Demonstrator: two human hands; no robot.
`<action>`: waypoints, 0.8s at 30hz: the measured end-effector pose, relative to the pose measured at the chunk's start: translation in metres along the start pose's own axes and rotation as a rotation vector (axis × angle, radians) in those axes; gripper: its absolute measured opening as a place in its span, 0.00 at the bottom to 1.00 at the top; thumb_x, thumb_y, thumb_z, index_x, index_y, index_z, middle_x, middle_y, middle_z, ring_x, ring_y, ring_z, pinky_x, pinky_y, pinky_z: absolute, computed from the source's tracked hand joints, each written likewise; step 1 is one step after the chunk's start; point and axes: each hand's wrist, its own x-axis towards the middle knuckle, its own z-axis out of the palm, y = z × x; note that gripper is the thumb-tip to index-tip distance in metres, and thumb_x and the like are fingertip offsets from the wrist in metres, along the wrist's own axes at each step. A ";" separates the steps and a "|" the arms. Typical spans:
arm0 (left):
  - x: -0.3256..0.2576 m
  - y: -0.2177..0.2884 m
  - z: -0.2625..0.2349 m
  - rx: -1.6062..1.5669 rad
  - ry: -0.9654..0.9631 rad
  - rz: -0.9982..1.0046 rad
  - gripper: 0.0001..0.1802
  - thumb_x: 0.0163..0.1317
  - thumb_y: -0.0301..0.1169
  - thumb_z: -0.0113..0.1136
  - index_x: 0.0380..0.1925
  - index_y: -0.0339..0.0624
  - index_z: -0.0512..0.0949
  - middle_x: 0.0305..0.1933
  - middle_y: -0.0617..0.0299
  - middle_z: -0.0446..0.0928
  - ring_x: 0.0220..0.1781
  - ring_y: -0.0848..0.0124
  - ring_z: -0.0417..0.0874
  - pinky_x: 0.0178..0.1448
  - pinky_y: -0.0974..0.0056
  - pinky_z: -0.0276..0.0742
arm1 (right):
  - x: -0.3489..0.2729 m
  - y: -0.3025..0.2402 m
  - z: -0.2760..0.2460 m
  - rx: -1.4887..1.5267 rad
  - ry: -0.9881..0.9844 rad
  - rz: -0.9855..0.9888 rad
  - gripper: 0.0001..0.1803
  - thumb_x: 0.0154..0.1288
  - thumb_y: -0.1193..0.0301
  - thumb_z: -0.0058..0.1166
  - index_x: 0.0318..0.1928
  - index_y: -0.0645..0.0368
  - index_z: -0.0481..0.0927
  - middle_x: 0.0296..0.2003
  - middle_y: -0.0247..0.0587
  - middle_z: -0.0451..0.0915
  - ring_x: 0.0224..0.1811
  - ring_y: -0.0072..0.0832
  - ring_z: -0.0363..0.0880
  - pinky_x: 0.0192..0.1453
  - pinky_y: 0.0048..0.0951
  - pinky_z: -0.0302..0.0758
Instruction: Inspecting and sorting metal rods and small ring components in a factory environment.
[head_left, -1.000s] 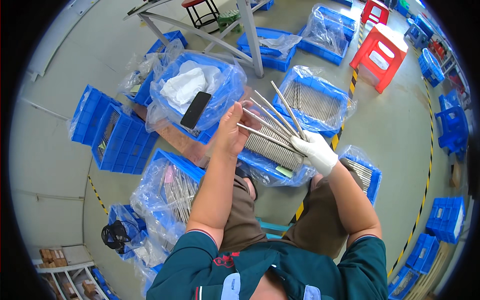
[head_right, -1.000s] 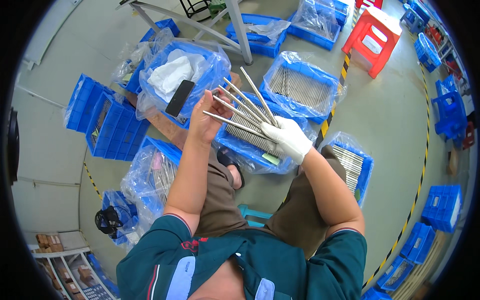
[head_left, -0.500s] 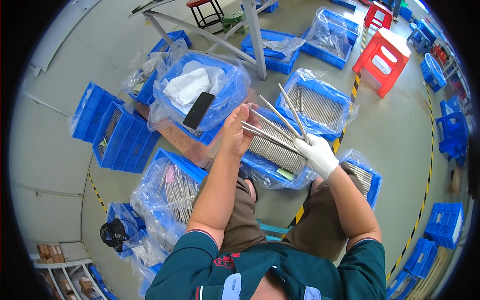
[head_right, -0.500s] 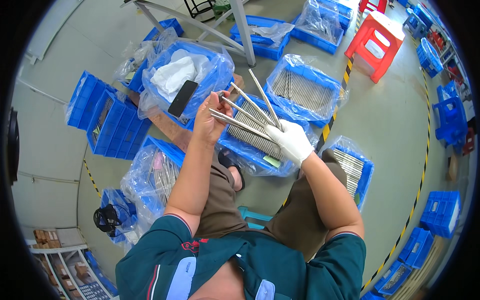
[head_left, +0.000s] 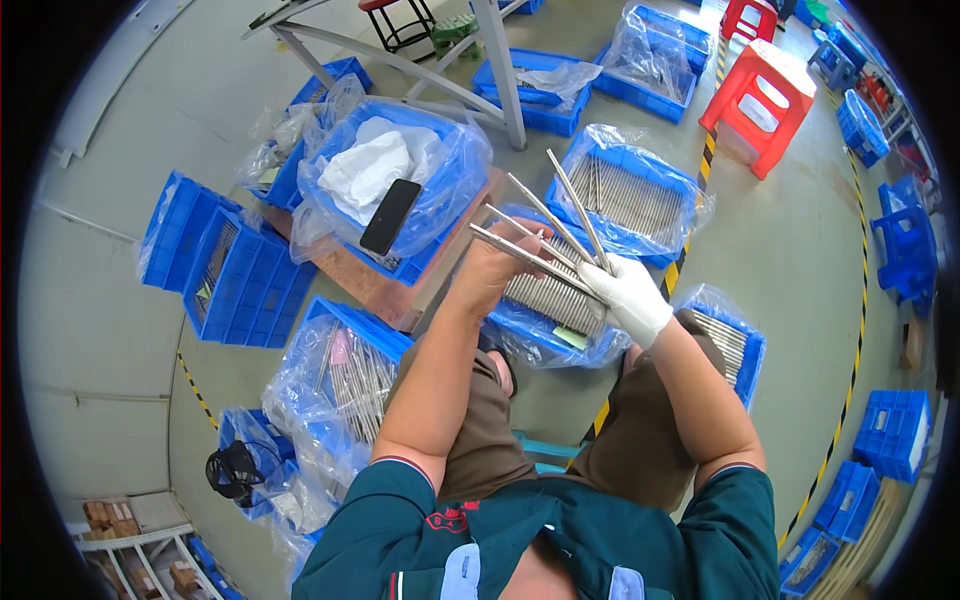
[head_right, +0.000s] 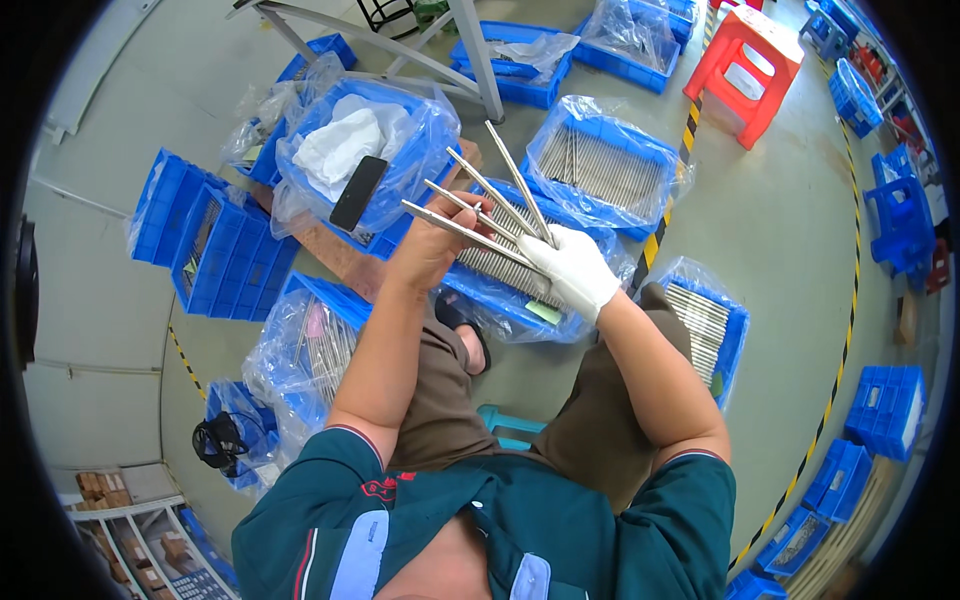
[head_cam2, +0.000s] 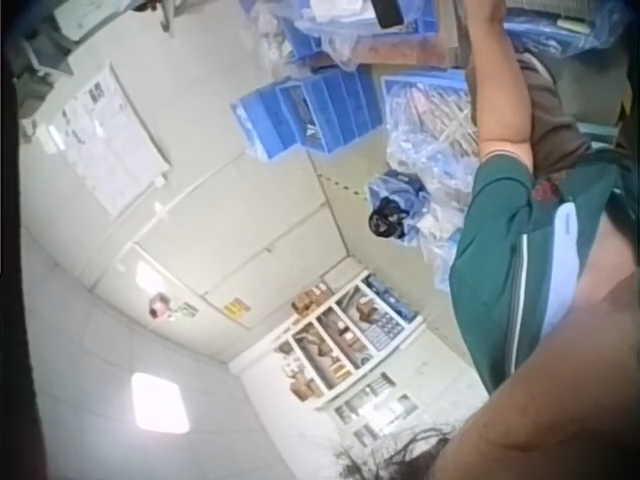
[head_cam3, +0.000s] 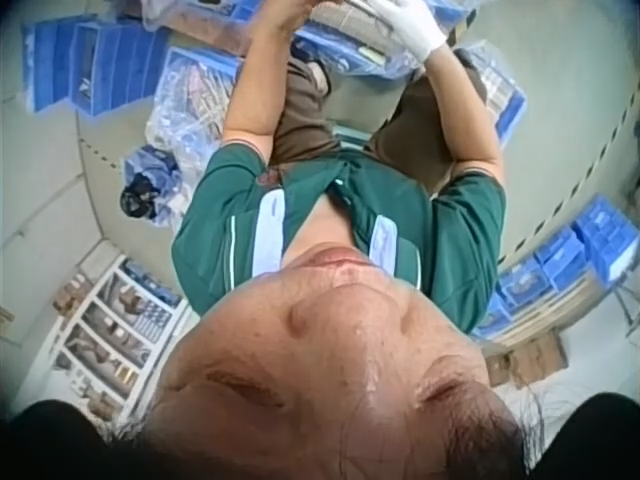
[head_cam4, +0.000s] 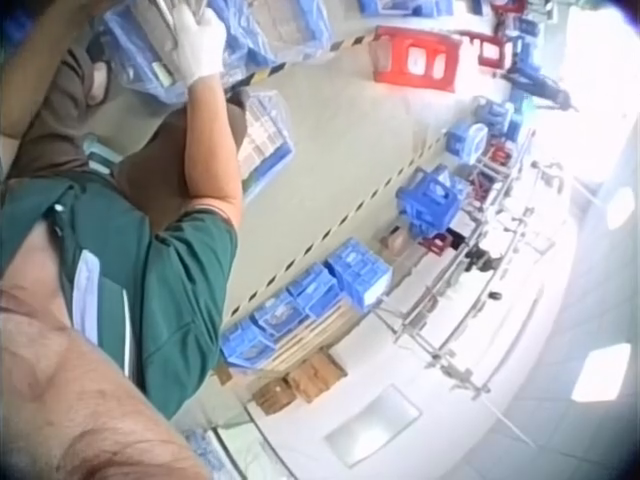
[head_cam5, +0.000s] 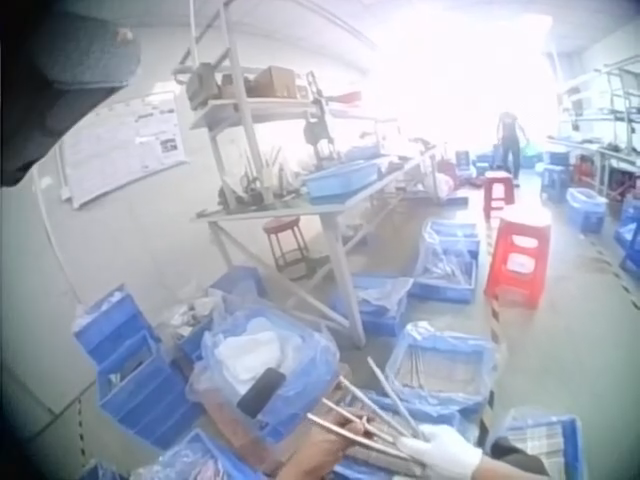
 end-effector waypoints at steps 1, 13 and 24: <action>0.000 -0.002 0.000 -0.001 0.000 0.000 0.17 0.58 0.33 0.62 0.44 0.36 0.73 0.44 0.59 0.76 0.37 0.69 0.79 0.44 0.65 0.78 | 0.000 0.000 0.000 -0.031 0.020 -0.021 0.14 0.64 0.60 0.53 0.36 0.59 0.75 0.19 0.28 0.69 0.17 0.14 0.63 0.21 0.18 0.60; 0.000 0.021 -0.030 -0.140 0.145 0.239 0.19 0.63 0.42 0.56 0.40 0.35 0.75 0.24 0.66 0.72 0.25 0.77 0.72 0.30 0.74 0.70 | -0.013 -0.010 0.004 -0.006 -0.170 0.124 0.12 0.65 0.62 0.52 0.32 0.58 0.73 0.18 0.28 0.67 0.17 0.14 0.61 0.20 0.18 0.58; -0.001 0.022 -0.032 -0.124 0.039 0.210 0.19 0.61 0.41 0.59 0.41 0.35 0.75 0.22 0.65 0.72 0.23 0.77 0.72 0.26 0.74 0.67 | -0.016 -0.015 0.008 -0.014 -0.178 0.139 0.13 0.65 0.61 0.52 0.31 0.56 0.71 0.17 0.27 0.66 0.16 0.13 0.60 0.19 0.18 0.57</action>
